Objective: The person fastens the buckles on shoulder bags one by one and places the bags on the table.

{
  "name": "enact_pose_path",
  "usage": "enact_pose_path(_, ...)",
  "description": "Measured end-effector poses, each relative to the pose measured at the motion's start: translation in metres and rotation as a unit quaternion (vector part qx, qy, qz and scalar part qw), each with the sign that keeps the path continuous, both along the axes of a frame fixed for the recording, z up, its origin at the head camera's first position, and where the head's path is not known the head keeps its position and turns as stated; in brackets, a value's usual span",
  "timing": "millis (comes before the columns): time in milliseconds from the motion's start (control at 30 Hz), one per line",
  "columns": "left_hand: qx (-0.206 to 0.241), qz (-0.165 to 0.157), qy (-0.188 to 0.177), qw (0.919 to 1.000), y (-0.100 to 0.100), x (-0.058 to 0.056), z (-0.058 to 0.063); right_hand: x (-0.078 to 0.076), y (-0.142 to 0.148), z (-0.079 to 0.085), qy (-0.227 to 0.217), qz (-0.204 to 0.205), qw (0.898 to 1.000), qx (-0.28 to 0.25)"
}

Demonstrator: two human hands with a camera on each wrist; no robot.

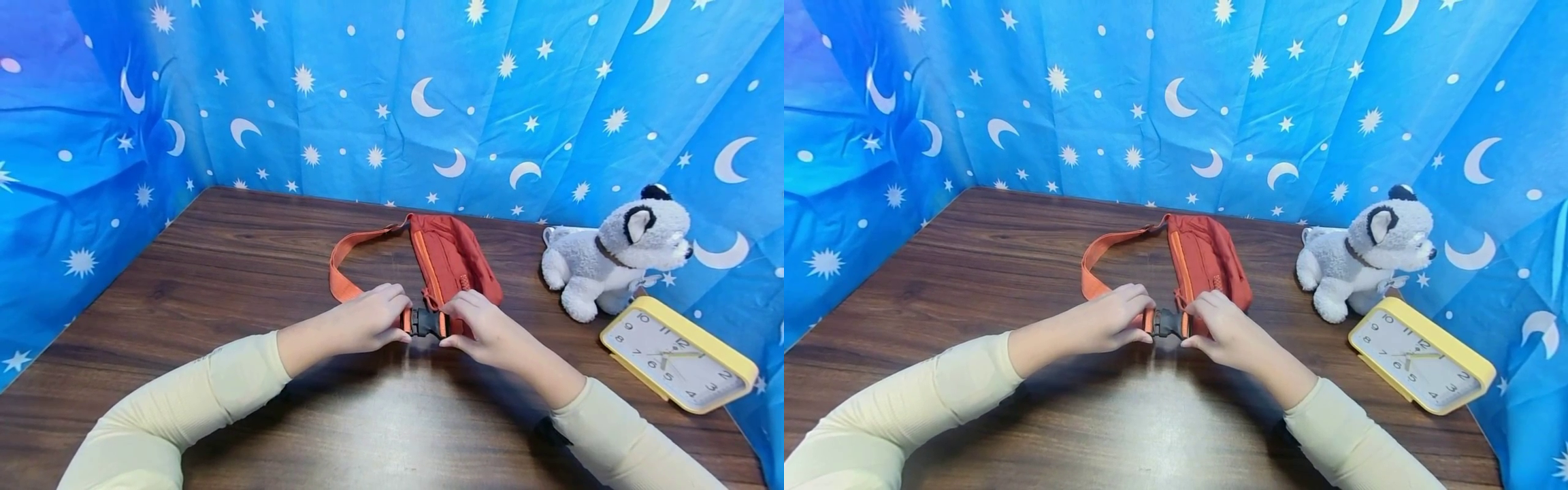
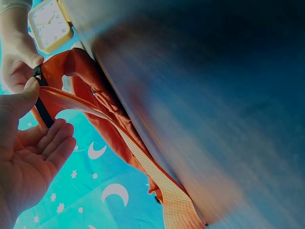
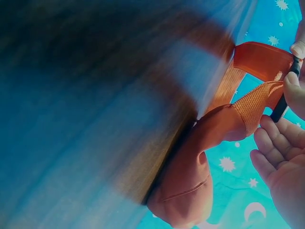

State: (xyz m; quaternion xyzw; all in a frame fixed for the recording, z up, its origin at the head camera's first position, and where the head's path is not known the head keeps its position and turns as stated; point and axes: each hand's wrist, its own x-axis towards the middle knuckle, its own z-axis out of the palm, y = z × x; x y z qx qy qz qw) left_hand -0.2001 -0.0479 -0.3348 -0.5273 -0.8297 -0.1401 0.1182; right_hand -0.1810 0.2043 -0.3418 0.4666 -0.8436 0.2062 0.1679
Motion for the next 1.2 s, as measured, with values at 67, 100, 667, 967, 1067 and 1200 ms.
enact_pose_path(67,0.0,0.001,-0.001,1.0,0.0001,0.0002,-0.0003,0.0004,-0.0002,-0.0001,0.0,-0.003,1.0,0.002)
enact_pose_path(100,0.0,0.002,-0.002,1.0,0.0002,0.0003,-0.0004,0.0005,-0.0001,-0.0003,0.0,-0.004,1.0,0.003)
enact_pose_path(667,-0.011,0.015,0.005,0.9998,0.0012,0.0021,-0.0001,0.0015,-0.0006,-0.0008,0.001,-0.012,1.0,0.008)
enact_pose_path(967,-0.006,0.02,0.005,0.9998,0.0017,0.0023,-0.0004,0.0026,-0.0015,0.0007,-0.01,-0.02,1.0,0.008)
enact_pose_path(1067,-0.003,0.019,0.008,0.9998,0.0018,0.0022,-0.0004,0.0026,-0.0018,0.0011,-0.014,-0.022,1.0,0.007)
enact_pose_path(1200,0.001,0.016,0.013,0.9998,0.0017,0.002,-0.0009,0.0023,-0.002,0.0012,-0.018,-0.026,0.999,0.007)
